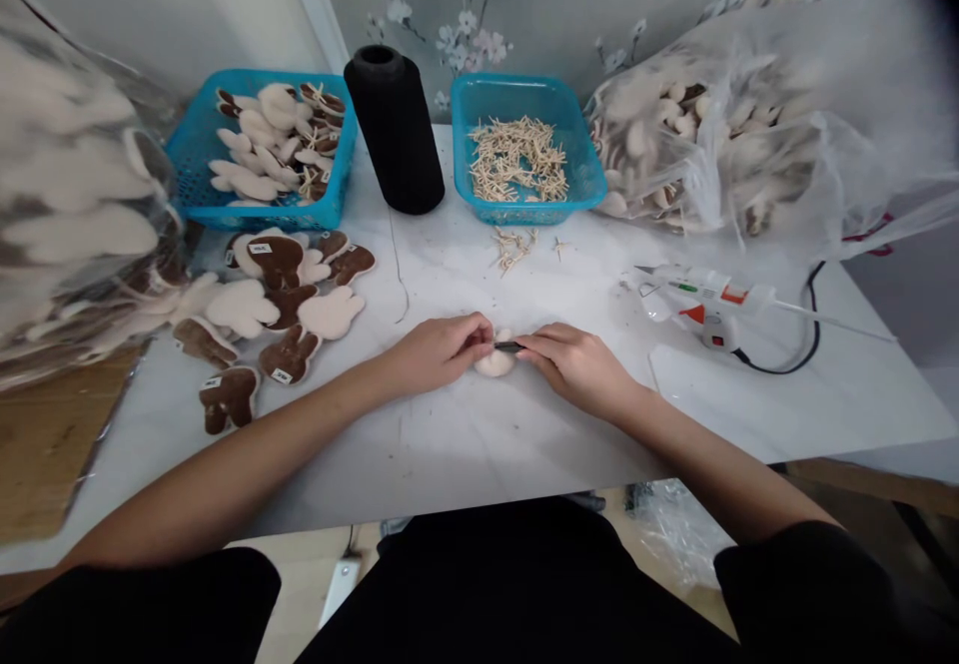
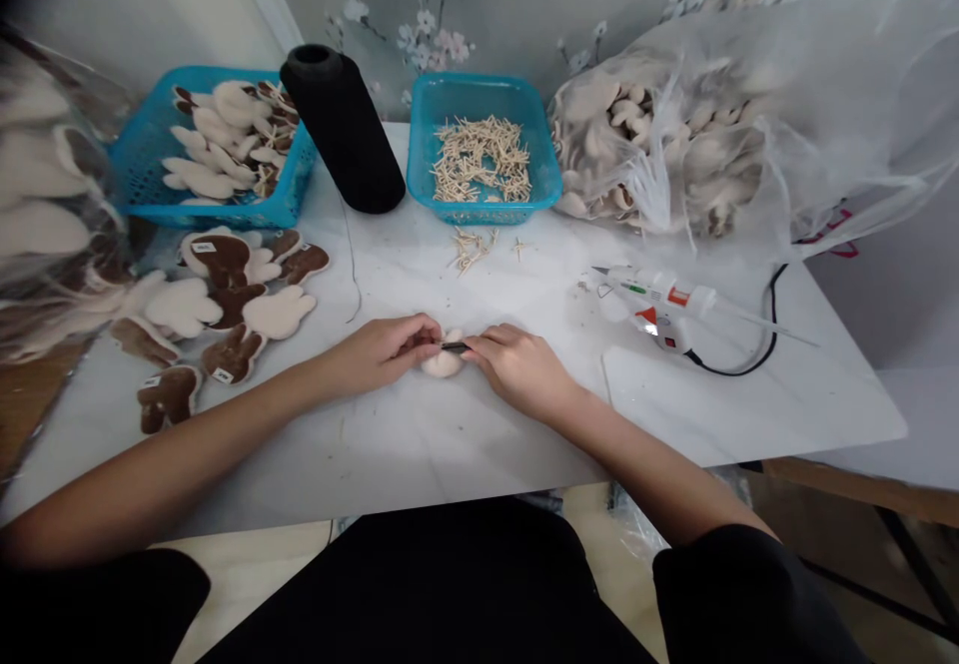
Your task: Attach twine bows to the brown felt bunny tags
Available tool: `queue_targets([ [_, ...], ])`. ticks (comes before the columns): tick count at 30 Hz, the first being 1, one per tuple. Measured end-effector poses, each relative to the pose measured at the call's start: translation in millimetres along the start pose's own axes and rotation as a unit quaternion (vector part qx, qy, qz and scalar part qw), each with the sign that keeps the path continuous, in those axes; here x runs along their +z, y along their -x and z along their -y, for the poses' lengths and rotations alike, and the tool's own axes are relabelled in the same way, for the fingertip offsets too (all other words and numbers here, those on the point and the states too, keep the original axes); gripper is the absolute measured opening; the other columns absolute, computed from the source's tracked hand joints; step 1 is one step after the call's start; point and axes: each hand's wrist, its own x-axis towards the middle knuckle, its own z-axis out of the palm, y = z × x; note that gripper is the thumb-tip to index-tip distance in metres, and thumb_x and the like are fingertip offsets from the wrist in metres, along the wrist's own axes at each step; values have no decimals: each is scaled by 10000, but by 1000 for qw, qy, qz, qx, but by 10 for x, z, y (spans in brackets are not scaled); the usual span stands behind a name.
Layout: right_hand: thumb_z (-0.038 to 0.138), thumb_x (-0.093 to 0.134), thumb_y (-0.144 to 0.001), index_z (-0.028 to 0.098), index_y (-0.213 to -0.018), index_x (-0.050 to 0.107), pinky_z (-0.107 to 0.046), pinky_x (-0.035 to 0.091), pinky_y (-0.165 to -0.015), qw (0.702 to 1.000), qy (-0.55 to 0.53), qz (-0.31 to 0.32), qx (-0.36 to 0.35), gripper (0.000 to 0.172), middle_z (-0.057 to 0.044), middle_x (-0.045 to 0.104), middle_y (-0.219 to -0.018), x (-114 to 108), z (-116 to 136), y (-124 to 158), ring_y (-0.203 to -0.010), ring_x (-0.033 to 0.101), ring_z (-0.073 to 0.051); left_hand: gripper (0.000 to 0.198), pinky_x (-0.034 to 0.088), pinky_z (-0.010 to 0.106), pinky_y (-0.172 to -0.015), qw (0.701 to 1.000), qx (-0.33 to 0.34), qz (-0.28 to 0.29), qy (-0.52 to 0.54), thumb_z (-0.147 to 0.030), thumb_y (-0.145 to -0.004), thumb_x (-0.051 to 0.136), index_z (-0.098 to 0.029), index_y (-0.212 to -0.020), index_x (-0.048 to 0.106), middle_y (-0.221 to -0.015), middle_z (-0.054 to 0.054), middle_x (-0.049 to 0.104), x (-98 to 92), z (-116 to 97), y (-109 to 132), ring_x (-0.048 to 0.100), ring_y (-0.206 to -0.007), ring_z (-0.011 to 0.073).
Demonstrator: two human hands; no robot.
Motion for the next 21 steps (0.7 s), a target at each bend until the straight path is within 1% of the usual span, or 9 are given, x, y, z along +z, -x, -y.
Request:
queue_targets([
  [3,317,414,-943,172,-1076,635,-311,492,-793,1000,7,8,11,296,-75,676,-939,-13,22,-2,-902,606,-188,184,376,252,-667,999,24,-12,-44,-310,-901,411,-209,-956,554,-884,2,633,44,18,-10,572,-768,146],
  [6,321,415,-943,167,-1078,635,-309,491,-784,1000,17,16,17,301,-78,675,-944,-19,33,-7,-909,606,-191,209,378,254,-685,997,38,-14,-61,-287,-910,378,-205,-928,569,-908,5,637,73,35,-23,575,-794,147],
  [9,323,412,-943,172,-1075,636,-311,489,-779,999,19,19,18,300,-77,675,-945,-19,33,-9,-913,603,-193,204,375,249,-670,999,19,-12,-48,-271,-900,378,-198,-908,568,-866,0,638,62,26,-37,568,-752,141],
  [14,321,412,-943,179,-1076,638,-311,487,-775,1000,14,13,23,298,-74,676,-923,-14,34,-25,-893,606,-188,194,353,229,-610,999,-27,-10,19,-289,-879,405,-189,-857,570,-754,-20,619,20,0,-68,527,-646,117],
  [17,318,407,-946,172,-1074,639,-304,480,-774,1000,11,14,25,303,-71,676,-910,-15,38,-47,-878,607,-185,186,341,226,-595,999,-34,-13,37,-284,-870,416,-184,-831,567,-717,-28,601,15,7,-85,506,-611,106],
  [21,323,401,-948,173,-1062,642,-292,469,-785,1000,7,14,22,306,-67,675,-920,-7,32,-73,-892,604,-181,163,335,227,-592,999,-31,-20,28,-259,-863,414,-183,-827,554,-692,-30,583,25,27,-99,496,-597,104],
])
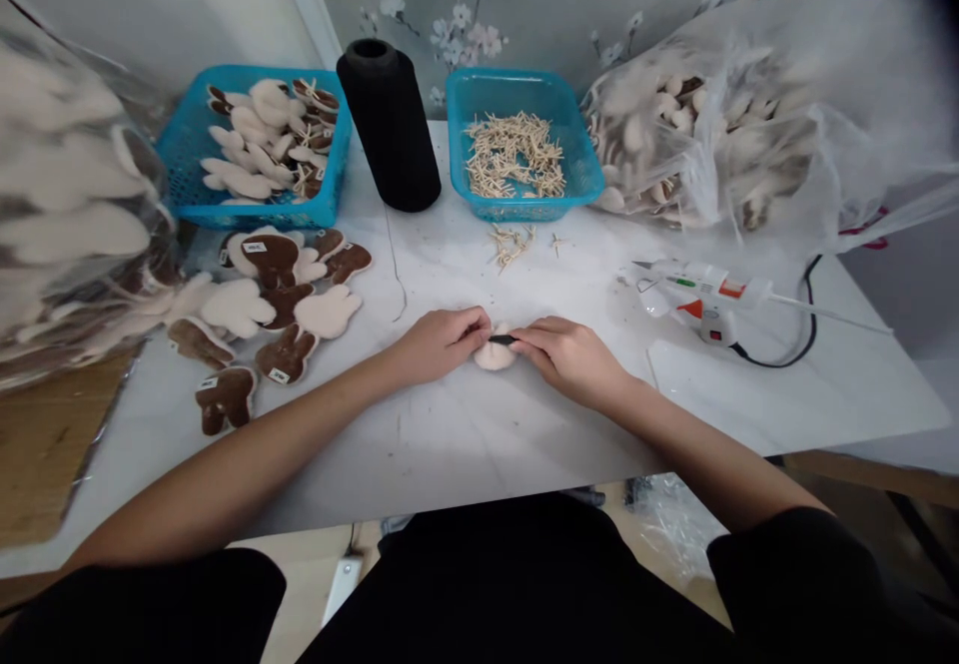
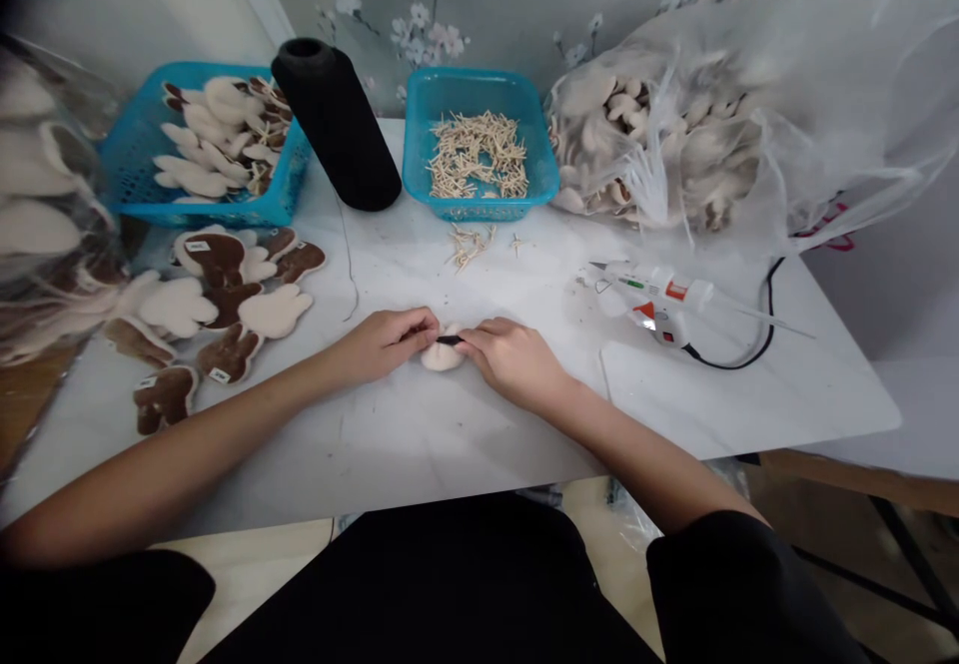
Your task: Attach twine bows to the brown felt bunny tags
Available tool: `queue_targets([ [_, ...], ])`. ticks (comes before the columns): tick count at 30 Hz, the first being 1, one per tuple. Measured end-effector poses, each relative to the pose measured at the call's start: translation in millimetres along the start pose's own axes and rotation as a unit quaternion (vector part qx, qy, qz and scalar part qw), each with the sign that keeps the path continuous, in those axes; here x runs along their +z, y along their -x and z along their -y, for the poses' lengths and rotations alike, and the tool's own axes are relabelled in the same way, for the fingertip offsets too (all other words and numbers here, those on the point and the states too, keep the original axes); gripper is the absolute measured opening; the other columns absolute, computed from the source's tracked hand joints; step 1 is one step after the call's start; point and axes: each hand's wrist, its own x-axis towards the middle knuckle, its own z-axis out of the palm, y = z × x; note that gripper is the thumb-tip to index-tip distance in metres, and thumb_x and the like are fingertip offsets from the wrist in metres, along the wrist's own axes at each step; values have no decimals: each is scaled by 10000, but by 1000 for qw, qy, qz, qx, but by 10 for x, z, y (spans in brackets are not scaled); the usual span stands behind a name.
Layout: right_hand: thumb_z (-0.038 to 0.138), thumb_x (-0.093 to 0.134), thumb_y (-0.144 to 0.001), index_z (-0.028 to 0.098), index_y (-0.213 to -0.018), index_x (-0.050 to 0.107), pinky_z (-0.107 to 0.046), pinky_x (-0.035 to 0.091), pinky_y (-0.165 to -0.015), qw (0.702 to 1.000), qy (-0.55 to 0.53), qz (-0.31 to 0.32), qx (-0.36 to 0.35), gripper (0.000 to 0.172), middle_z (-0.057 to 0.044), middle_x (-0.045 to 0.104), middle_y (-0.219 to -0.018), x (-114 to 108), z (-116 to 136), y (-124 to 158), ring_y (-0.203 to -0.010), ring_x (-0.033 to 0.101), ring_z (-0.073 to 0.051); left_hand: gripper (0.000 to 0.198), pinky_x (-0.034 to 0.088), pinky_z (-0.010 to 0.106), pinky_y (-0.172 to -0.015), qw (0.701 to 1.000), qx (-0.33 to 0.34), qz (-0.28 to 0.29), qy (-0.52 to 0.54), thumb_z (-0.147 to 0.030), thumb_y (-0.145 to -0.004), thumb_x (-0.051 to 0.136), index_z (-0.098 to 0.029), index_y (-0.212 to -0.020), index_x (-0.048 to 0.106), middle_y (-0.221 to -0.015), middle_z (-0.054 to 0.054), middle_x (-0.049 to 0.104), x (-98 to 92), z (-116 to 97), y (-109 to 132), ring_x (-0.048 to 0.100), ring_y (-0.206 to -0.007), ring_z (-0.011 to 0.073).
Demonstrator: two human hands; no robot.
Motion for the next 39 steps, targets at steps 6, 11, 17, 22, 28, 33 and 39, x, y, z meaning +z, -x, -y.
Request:
queue_targets([
  [6,313,413,-943,182,-1045,648,-289,461,-769,1000,6,0,7,287,-60,680,-920,21,12,-33,-892,605,-183,173,338,235,-608,999,39,10,-34,-239,-883,361,-186,-850,523,-717,-15,572,-5,14,-6,499,-619,114],
  [11,306,422,-939,193,-1032,656,-285,461,-771,1000,2,8,15,276,-55,683,-924,23,27,-57,-897,608,-179,158,337,242,-610,998,50,11,-26,-240,-884,362,-187,-839,505,-713,-16,551,-20,16,-4,485,-630,115],
  [17,326,428,-935,207,-1052,654,-291,466,-763,999,-7,15,29,281,-56,677,-932,22,17,-55,-864,617,-179,186,291,201,-463,982,-13,20,186,-330,-880,401,-182,-777,443,-619,-37,453,-50,81,-6,359,-473,66],
  [22,327,437,-928,189,-1094,636,-300,479,-769,999,-28,2,22,294,-68,674,-937,-28,19,-31,-859,622,-189,210,226,190,-387,964,-33,32,262,-373,-865,437,-185,-772,419,-647,-18,482,-332,-15,139,314,-407,39],
  [28,330,430,-924,170,-1111,625,-334,504,-792,995,-86,-46,18,315,-81,673,-963,-57,-76,105,-880,638,-208,247,316,199,-451,987,-161,18,7,-406,-879,407,-195,-767,467,-610,-13,520,-979,-177,902,435,-459,88],
  [33,363,418,-916,215,-1103,638,-371,522,-798,992,-114,-56,19,325,-67,679,-1014,57,-165,255,-910,648,-228,213,347,215,-629,922,-304,-42,-236,-298,-867,389,-172,-759,523,-703,3,606,-1299,69,1811,512,-682,144],
  [39,357,407,-923,206,-1132,612,-349,514,-774,991,-130,-24,5,329,-68,669,-995,-9,-75,269,-870,643,-210,153,317,224,-639,863,-417,-68,-278,-229,-796,432,-169,-751,565,-674,0,612,-1167,410,2185,510,-680,160],
])
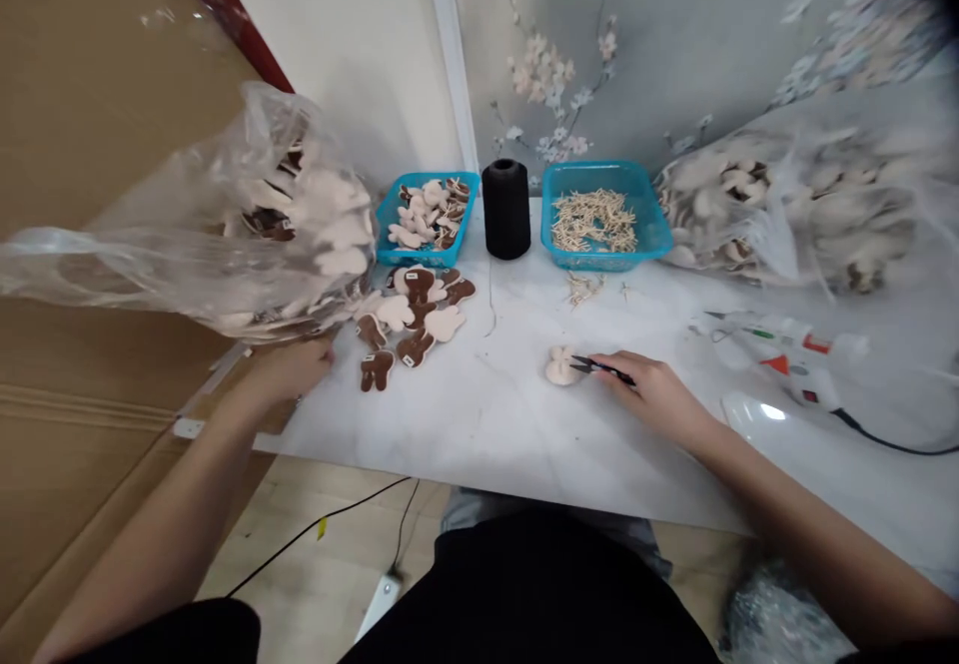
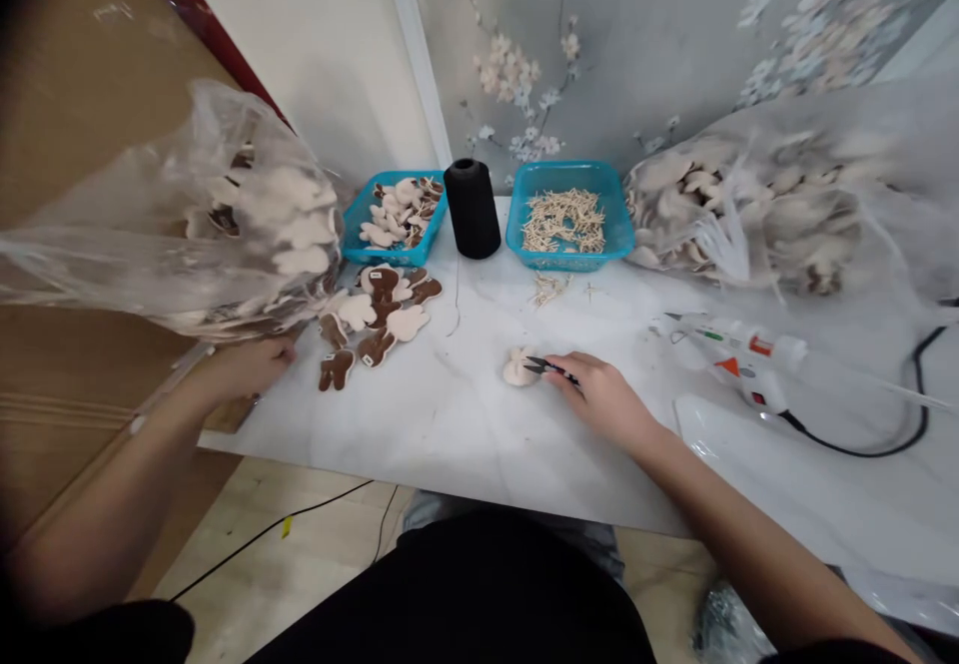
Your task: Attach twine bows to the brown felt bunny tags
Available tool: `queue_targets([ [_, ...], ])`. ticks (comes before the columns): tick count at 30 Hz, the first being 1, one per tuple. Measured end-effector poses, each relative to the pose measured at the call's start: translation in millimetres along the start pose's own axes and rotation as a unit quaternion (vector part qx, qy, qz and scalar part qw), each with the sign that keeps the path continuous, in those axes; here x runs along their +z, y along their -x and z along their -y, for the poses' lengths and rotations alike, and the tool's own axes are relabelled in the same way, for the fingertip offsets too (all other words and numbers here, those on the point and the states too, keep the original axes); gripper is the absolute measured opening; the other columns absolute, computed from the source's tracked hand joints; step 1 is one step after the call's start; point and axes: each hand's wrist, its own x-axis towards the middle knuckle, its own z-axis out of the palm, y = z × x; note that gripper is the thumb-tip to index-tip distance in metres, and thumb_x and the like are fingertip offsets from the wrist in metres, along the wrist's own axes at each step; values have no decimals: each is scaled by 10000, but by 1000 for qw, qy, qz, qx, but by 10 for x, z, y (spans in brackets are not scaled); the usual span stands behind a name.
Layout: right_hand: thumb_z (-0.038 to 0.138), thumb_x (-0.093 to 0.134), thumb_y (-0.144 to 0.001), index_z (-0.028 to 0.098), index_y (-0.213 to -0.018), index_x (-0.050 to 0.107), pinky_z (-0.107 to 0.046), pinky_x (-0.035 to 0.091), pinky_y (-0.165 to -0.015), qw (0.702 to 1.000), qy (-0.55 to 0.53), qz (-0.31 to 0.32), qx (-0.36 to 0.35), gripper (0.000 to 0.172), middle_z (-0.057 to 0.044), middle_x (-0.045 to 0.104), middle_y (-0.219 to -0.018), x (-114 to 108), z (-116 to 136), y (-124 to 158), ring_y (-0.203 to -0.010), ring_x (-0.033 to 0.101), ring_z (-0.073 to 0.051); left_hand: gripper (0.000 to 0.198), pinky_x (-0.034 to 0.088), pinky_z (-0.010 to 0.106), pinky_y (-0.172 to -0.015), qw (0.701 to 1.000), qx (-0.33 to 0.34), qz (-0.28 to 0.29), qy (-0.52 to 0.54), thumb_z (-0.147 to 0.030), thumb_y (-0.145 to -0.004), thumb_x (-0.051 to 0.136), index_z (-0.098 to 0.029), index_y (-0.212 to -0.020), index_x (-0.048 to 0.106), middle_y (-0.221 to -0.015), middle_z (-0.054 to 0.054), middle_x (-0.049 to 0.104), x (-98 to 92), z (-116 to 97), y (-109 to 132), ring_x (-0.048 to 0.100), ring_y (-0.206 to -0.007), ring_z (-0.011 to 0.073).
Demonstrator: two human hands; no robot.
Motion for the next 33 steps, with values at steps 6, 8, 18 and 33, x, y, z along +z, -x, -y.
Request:
queue_targets([
  [6,355,405,-928,187,-1127,598,-332,511,-757,998,23,-58,27,324,-77,662,-998,-134,-75,28,-858,638,-200,207,328,281,-613,993,-20,-88,-80,-232,-807,380,-186,-854,576,-823,85,648,9,-169,42,558,-706,236],
  [8,352,409,-927,171,-1141,589,-360,506,-797,995,55,-80,29,333,-92,658,-1004,-136,-185,60,-907,624,-220,280,332,277,-589,979,-12,-141,-147,-179,-809,345,-209,-1006,542,-942,103,644,-46,-327,68,578,-732,241],
  [18,324,454,-911,178,-1075,654,-423,499,-820,975,136,-176,-4,297,-119,594,-991,6,-570,47,-927,540,-240,492,451,316,-587,908,400,-101,-75,-539,-871,397,-145,-1134,528,-976,141,654,355,-2322,-76,651,-769,276],
  [33,380,565,-845,226,-1249,531,-409,483,-829,978,-112,-158,77,434,-109,597,-1146,-212,-166,-139,-967,561,-228,271,490,217,-540,728,192,301,585,-392,-768,609,-180,-843,458,-984,54,688,260,-2561,-663,685,-674,158],
])
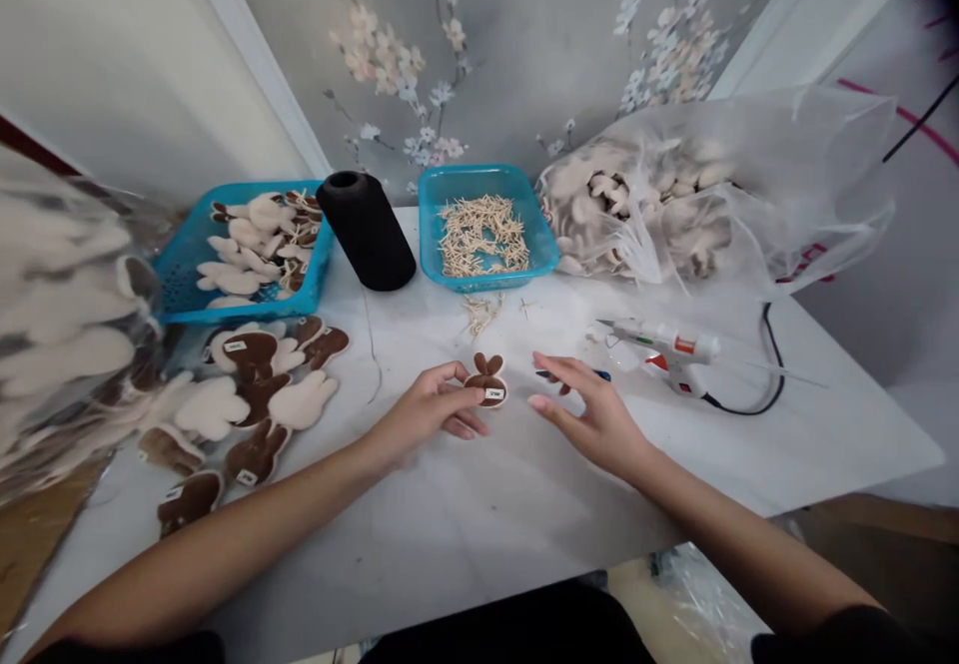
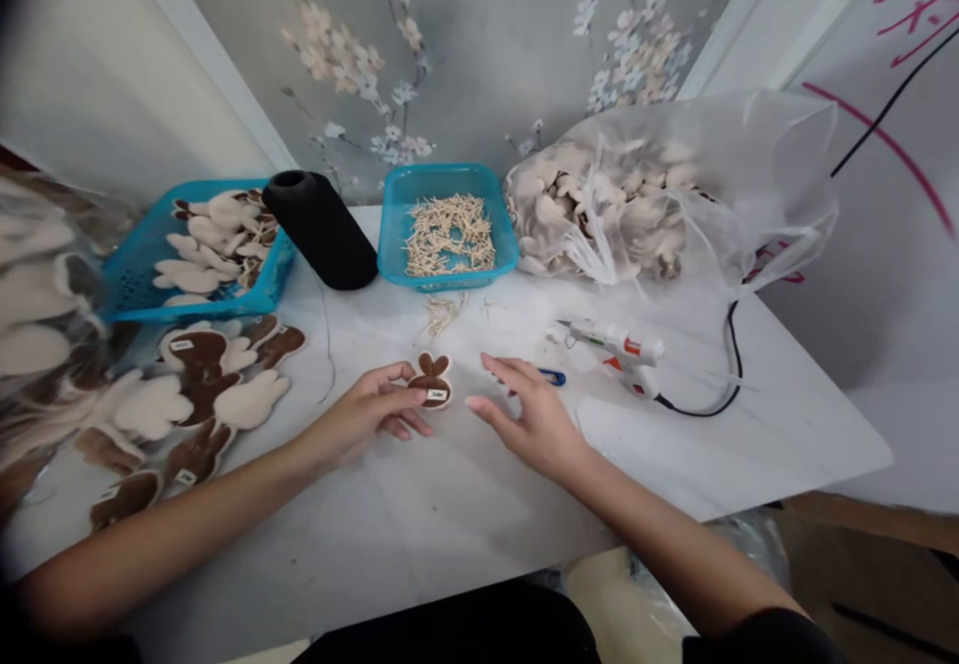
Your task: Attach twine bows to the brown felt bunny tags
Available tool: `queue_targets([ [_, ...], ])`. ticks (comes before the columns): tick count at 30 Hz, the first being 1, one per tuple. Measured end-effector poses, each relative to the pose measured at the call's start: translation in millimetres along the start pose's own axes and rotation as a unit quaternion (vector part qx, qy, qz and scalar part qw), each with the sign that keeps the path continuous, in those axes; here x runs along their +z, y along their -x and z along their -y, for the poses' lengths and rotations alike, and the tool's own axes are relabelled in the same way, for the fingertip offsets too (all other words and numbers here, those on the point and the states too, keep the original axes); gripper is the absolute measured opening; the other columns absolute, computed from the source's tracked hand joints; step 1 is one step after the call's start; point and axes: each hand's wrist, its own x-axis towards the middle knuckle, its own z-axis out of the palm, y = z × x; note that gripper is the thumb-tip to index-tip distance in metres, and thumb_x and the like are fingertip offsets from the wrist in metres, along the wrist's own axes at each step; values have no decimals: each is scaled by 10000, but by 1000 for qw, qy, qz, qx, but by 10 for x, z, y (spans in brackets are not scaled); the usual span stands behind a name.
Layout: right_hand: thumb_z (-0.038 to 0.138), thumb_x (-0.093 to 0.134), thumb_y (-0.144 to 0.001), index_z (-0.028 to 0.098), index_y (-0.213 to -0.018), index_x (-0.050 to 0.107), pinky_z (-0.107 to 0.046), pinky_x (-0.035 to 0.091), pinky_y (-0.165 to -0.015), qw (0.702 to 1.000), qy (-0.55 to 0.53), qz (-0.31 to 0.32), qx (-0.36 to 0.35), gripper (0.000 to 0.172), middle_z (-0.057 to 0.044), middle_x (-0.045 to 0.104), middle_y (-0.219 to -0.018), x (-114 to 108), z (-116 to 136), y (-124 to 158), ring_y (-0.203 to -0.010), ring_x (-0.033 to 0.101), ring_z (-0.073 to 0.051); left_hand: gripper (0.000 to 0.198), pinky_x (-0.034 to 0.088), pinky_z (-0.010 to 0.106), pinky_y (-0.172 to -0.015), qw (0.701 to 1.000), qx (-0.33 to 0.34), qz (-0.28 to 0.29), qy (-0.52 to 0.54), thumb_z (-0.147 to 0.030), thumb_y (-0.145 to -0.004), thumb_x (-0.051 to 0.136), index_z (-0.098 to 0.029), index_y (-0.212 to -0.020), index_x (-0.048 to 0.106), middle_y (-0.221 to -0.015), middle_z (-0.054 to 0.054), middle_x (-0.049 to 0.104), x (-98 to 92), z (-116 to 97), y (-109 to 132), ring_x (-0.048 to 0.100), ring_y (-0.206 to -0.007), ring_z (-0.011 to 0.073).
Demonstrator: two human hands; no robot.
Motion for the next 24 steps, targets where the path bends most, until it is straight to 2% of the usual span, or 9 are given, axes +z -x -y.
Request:
queue_targets([
  [2,425,580,-825,211,-1184,568,-351,504,-741,988,-119,46,83,418,-97,633,-1093,58,144,-93,-850,601,-188,290,482,203,-533,999,2,7,32,-403,-762,631,-173,-831,468,-947,54,701,48,43,-28,685,-667,153],
  [5,460,633,-768,170,-974,630,-310,504,-688,945,-272,92,156,356,-70,676,-917,163,234,-239,-748,619,-161,302,484,200,-530,999,11,25,38,-399,-744,667,-163,-836,502,-893,54,713,73,107,-46,684,-650,150],
  [9,442,711,-692,161,-804,627,-288,497,-656,897,-385,119,179,314,-14,649,-721,252,232,-317,-657,608,-139,281,485,195,-509,998,34,39,36,-368,-723,700,-145,-795,545,-832,52,717,28,164,-38,681,-626,150],
  [13,429,690,-726,155,-760,624,-279,476,-644,866,-437,139,199,285,1,621,-668,289,222,-298,-612,578,-117,278,481,194,-470,995,40,72,54,-352,-703,722,-130,-719,556,-784,59,716,-21,173,-31,680,-600,162],
  [15,436,674,-744,153,-769,627,-286,468,-651,863,-441,136,204,287,-4,620,-675,306,214,-288,-617,573,-119,271,484,192,-466,994,40,83,62,-359,-716,711,-127,-739,573,-792,66,717,-28,169,-34,683,-606,165],
  [18,461,651,-757,158,-818,638,-280,455,-650,877,-416,112,212,309,-16,634,-710,316,210,-279,-646,580,-125,266,497,190,-478,994,47,70,65,-374,-748,679,-124,-768,592,-802,69,718,-20,171,-45,684,-608,158],
  [21,450,703,-705,172,-811,636,-257,444,-632,886,-399,109,208,305,-4,630,-714,302,228,-270,-670,582,-123,262,512,187,-499,996,60,33,49,-371,-759,669,-120,-735,596,-770,57,712,-1,190,-53,676,-594,139],
  [24,422,756,-642,172,-750,621,-256,451,-638,881,-406,121,211,304,8,619,-703,283,244,-257,-673,575,-118,261,523,191,-512,996,73,30,30,-373,-763,661,-118,-744,612,-763,53,701,15,207,-52,672,-609,136],
])
